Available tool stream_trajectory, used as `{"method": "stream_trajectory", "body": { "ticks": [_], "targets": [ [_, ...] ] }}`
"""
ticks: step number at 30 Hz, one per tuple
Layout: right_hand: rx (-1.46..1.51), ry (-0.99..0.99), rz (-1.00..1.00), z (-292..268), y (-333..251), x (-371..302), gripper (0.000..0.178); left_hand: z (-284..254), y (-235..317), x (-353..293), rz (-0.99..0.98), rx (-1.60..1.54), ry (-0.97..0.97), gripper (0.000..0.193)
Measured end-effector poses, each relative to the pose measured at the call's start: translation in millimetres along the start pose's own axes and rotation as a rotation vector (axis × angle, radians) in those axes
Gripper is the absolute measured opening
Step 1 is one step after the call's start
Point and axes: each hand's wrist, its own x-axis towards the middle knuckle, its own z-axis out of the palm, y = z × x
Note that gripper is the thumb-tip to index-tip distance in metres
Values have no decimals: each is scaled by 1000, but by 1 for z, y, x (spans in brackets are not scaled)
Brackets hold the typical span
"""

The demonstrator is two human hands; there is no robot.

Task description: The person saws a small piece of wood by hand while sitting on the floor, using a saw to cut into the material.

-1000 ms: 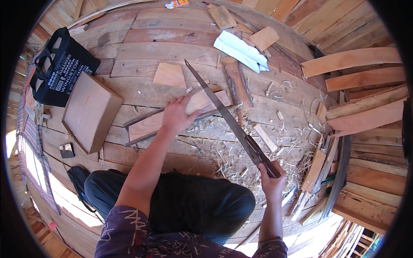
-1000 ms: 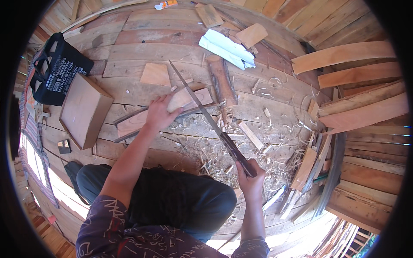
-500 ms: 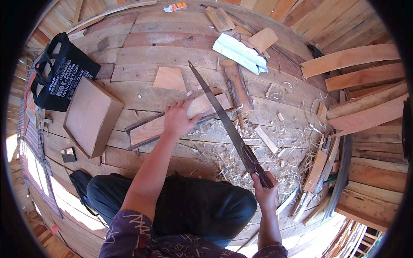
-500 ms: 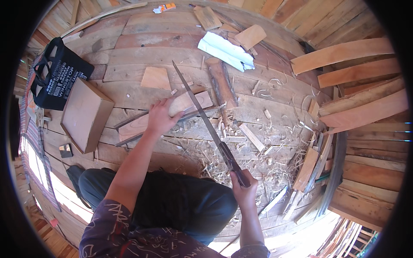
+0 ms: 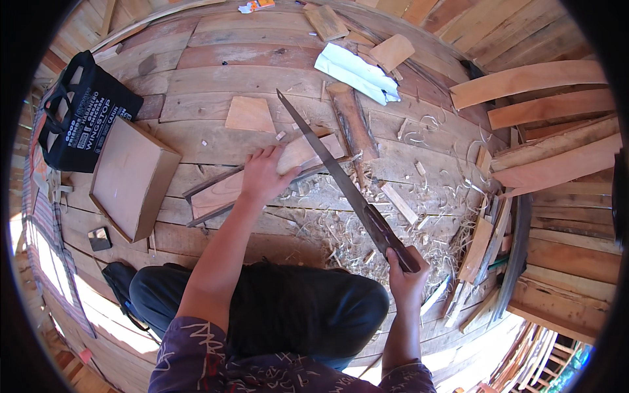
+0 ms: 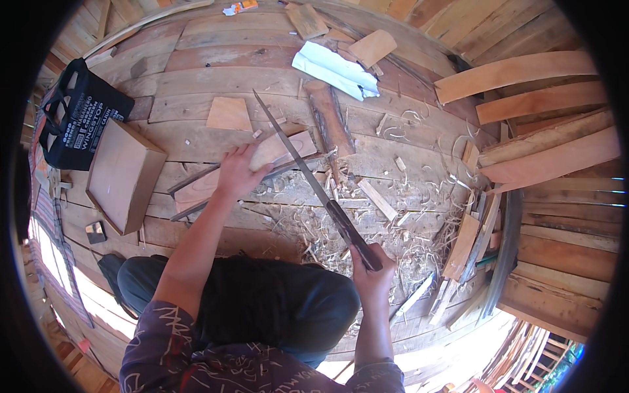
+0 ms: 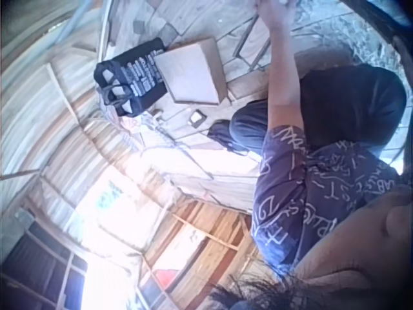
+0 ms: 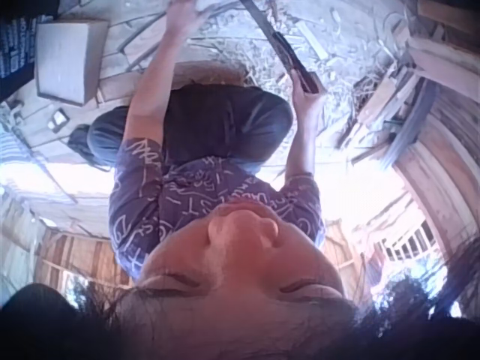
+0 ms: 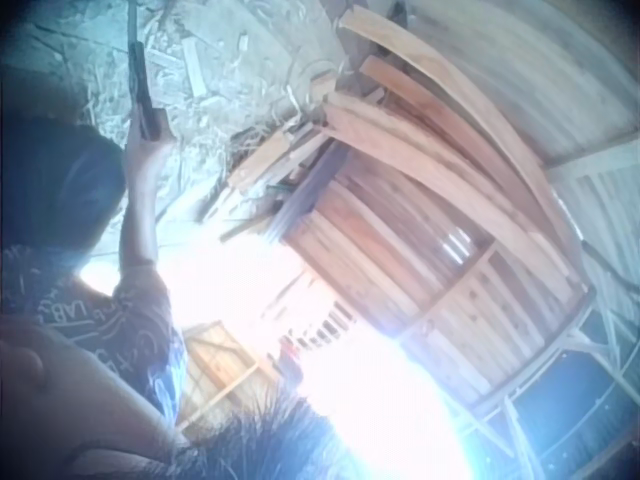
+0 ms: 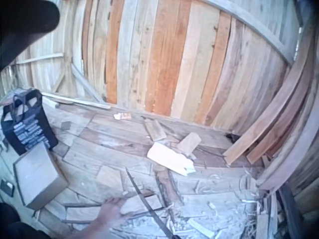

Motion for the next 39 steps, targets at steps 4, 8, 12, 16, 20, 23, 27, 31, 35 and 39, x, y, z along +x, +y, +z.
{"method": "stream_trajectory", "body": {
  "ticks": [4, 8, 12, 16, 20, 23, 27, 31, 35, 39],
  "targets": [
    [-85, -41, -68, 0, -27, -5, 21, -1, 2, -2, 7, 15, -6, 67],
    [-8, -27, -78, 7, -12, 3, 21, 2, -2, 0, 4, 2, -7, 69],
    [74, -13, -53, 9, 27, 9, 20, 1, 2, 0, -15, -7, -23, 69],
    [105, -29, -55, 16, 33, 5, 20, -1, 1, 0, 7, -31, 2, 70],
    [38, -43, -84, 17, 15, 14, 20, 0, -1, 2, -15, -39, -10, 70],
    [20, -74, -129, 6, 13, 30, 21, 2, -1, 2, -33, -19, -25, 69],
    [13, -94, -120, 1, 13, 34, 22, 2, -5, 0, -28, 12, 0, 68],
    [48, -136, -11, -3, 20, 17, 21, -3, 9, -4, -55, 46, -13, 66],
    [87, -129, -20, 3, 36, 1, 20, -3, 8, 2, -73, 24, -21, 65],
    [152, -70, 10, 12, 55, -5, 21, -3, 4, 5, -74, 1, -23, 64]
  ]
}}
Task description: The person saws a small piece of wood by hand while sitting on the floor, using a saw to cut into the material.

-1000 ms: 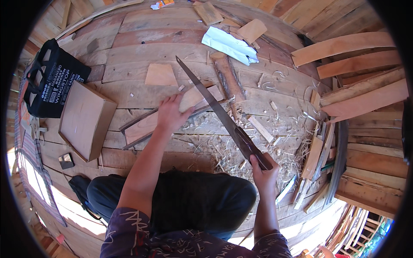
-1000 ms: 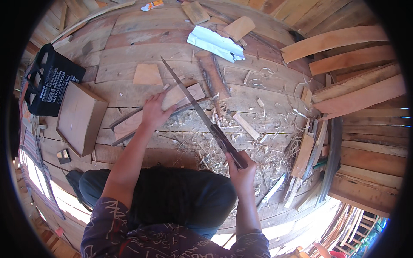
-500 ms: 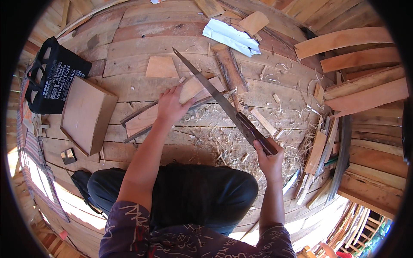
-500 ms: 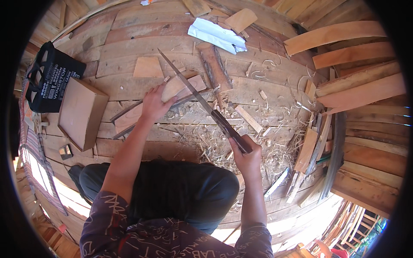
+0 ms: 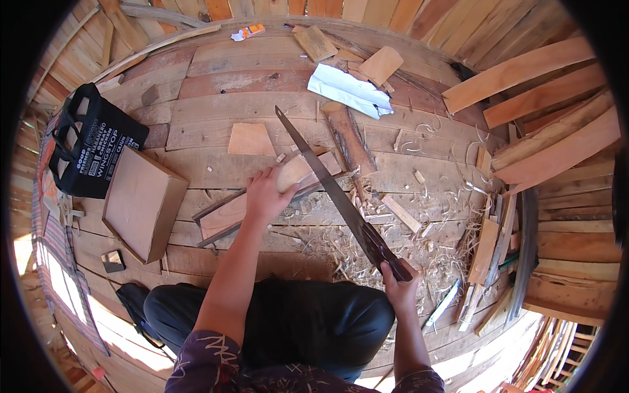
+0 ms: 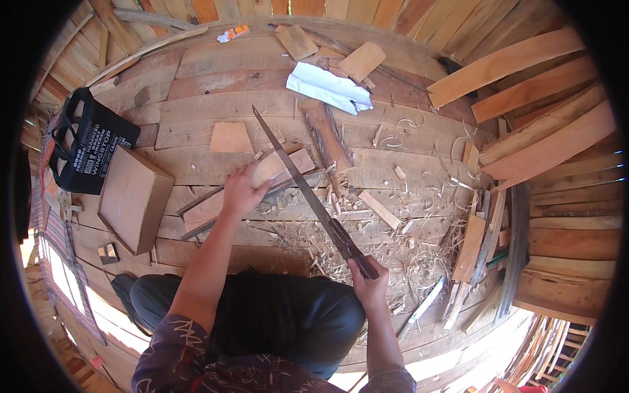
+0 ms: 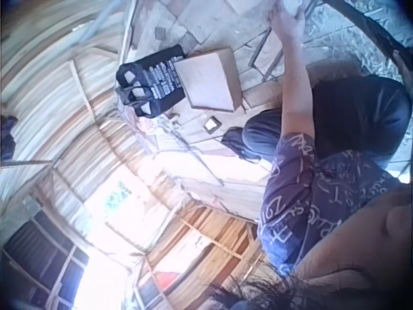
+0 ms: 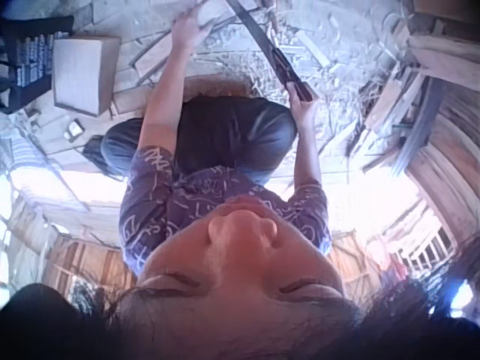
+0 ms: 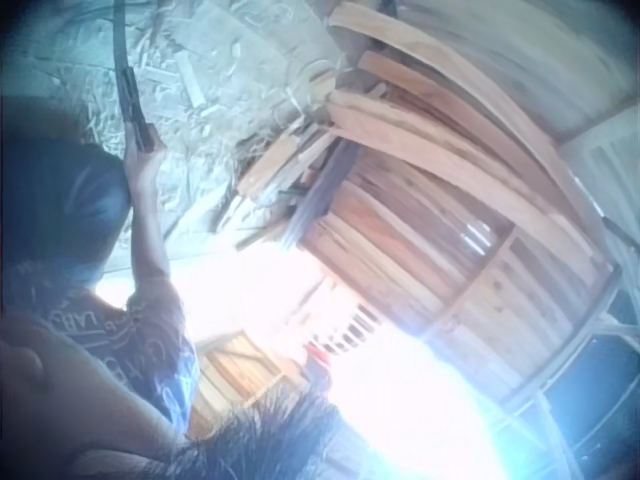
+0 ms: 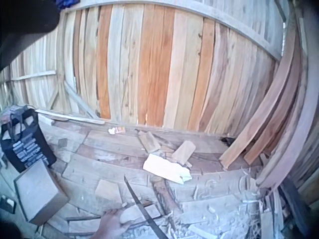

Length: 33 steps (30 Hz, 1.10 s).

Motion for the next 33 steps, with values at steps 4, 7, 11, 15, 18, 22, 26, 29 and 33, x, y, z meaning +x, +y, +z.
{"method": "stream_trajectory", "body": {
  "ticks": [4, 7, 11, 15, 18, 22, 26, 29, 33],
  "targets": [
    [-72, -24, 7, -21, -10, -3, 19, 7, 0, -5, 63, 22, 74, 65],
    [-7, 22, 134, -38, -29, -9, 22, 3, -2, -1, 11, 33, 33, 66],
    [-61, 7, 176, -52, -28, -20, 22, -4, 0, -3, 16, 2, 6, 65],
    [-124, 29, 145, -57, -27, -35, 20, 3, 1, -5, 47, -10, 39, 67],
    [-87, 58, 137, -57, -33, -42, 19, 6, 0, -6, 78, 9, 87, 65],
    [-108, 29, 135, -58, -44, -43, 18, 3, -2, -8, 51, 1, 63, 64],
    [-126, 39, 123, -55, -46, -44, 16, 3, -3, -6, 55, 1, 58, 64],
    [-155, 51, 116, -50, -41, -42, 14, 6, -5, -4, 55, -17, 49, 65],
    [-237, 72, -25, -47, -30, -41, 19, 6, -5, -4, 77, -32, 64, 67]
  ]
}}
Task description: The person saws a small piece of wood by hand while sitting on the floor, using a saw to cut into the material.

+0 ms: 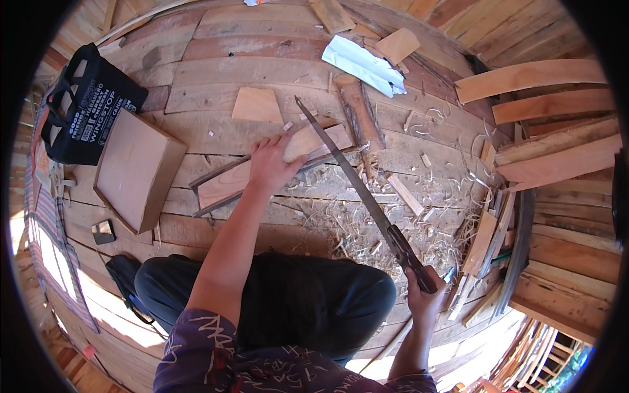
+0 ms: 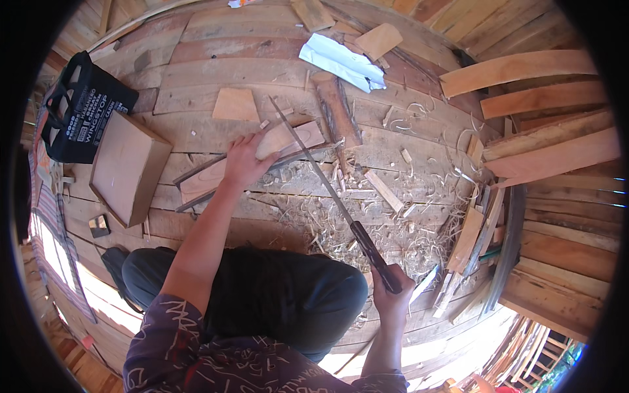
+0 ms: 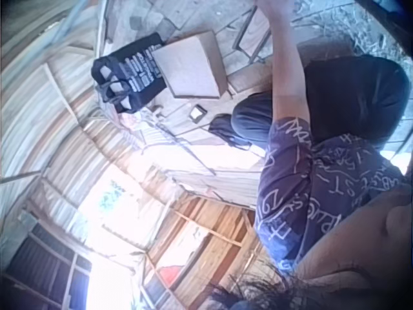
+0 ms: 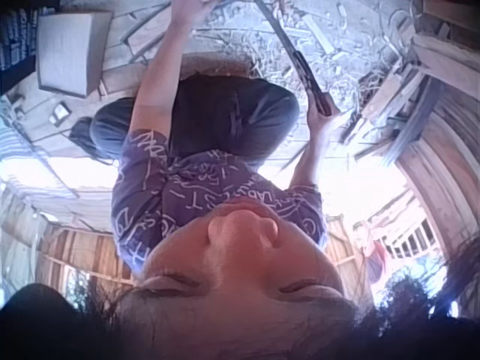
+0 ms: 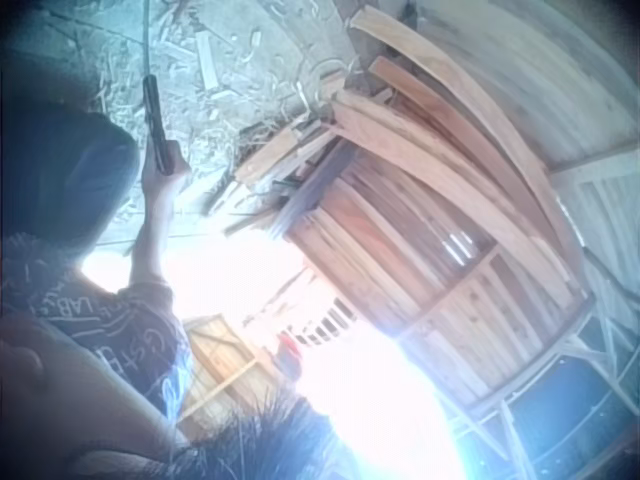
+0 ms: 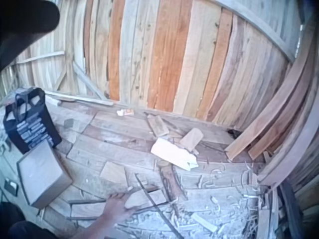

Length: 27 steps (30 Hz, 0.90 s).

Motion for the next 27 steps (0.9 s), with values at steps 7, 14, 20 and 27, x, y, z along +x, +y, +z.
{"method": "stream_trajectory", "body": {
  "ticks": [7, 14, 20, 27],
  "targets": [
    [-20, -23, -15, 3, 5, 0, 24, 1, -4, -1, 10, 31, -4, 68],
    [14, -6, 35, 1, 16, 13, 23, -1, -5, 0, 47, 35, 6, 67],
    [31, -48, 51, 1, 20, 11, 25, -1, 0, -2, 35, 23, 34, 64],
    [-33, -151, 60, -3, 30, 7, 17, 5, 0, -5, 35, 60, 85, 66]
  ]
}}
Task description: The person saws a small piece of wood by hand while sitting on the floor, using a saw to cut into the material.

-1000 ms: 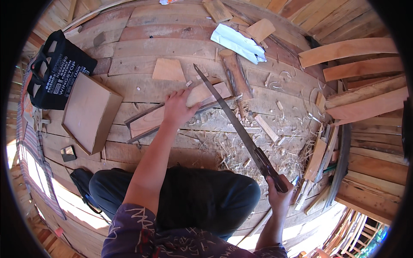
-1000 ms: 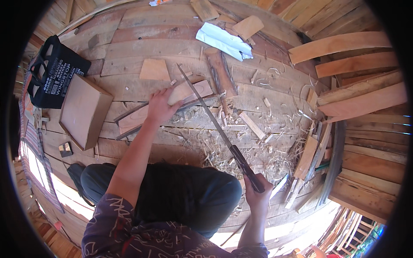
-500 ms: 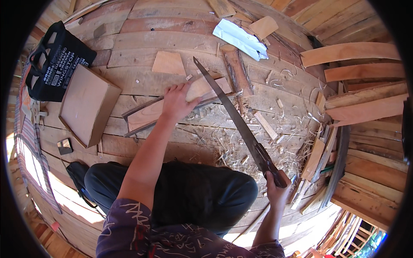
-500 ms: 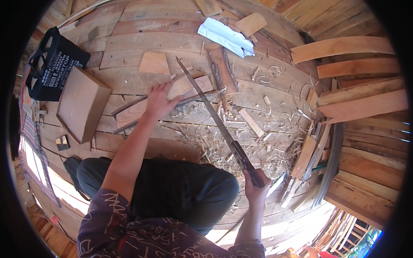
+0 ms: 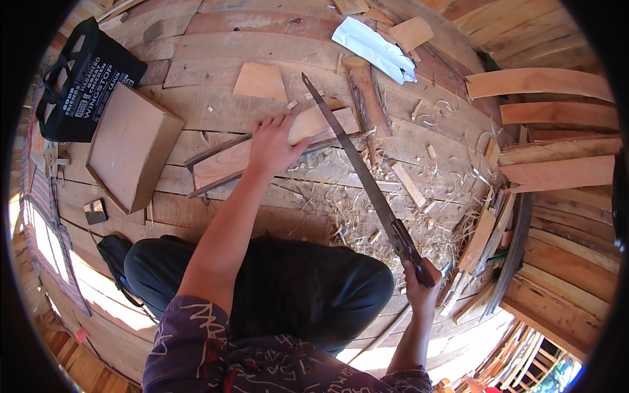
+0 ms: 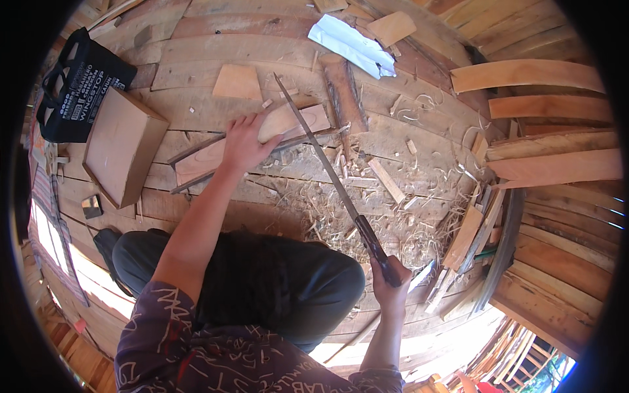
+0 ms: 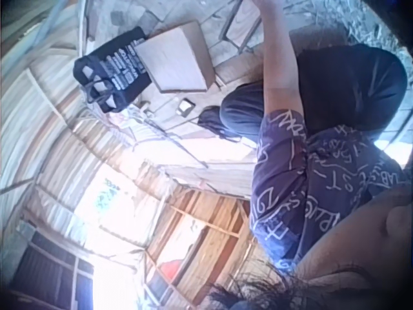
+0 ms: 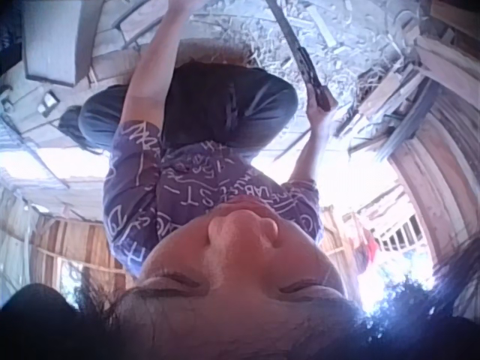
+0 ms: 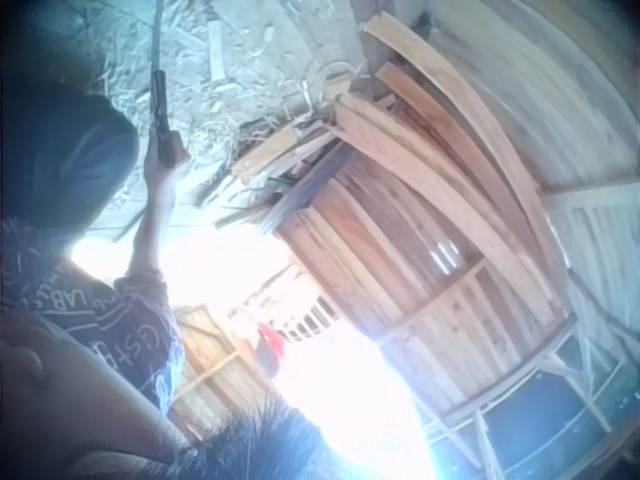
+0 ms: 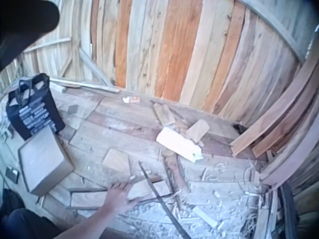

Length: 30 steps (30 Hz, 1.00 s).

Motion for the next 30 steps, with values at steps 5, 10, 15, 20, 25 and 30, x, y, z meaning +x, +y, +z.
{"method": "stream_trajectory", "body": {
  "ticks": [5, 10, 15, 20, 25, 30],
  "targets": [
    [27, 27, 18, -1, 4, 6, 17, 4, -7, 0, 23, 11, 31, 65],
    [207, 149, 21, 1, 1, 10, 17, 3, -4, 0, -2, 17, 5, 67],
    [124, 129, -37, 1, -13, 11, 19, 1, -7, 3, -28, -5, -75, 69],
    [12, 103, -9, -3, -37, 15, 19, -3, -7, 4, -34, -22, -70, 67],
    [22, 25, 52, -17, -52, 19, 22, 3, -9, 6, -24, -33, -76, 70],
    [-32, -36, -3, -25, -49, 19, 21, 0, -5, 6, -65, 29, -89, 68]
  ]
}}
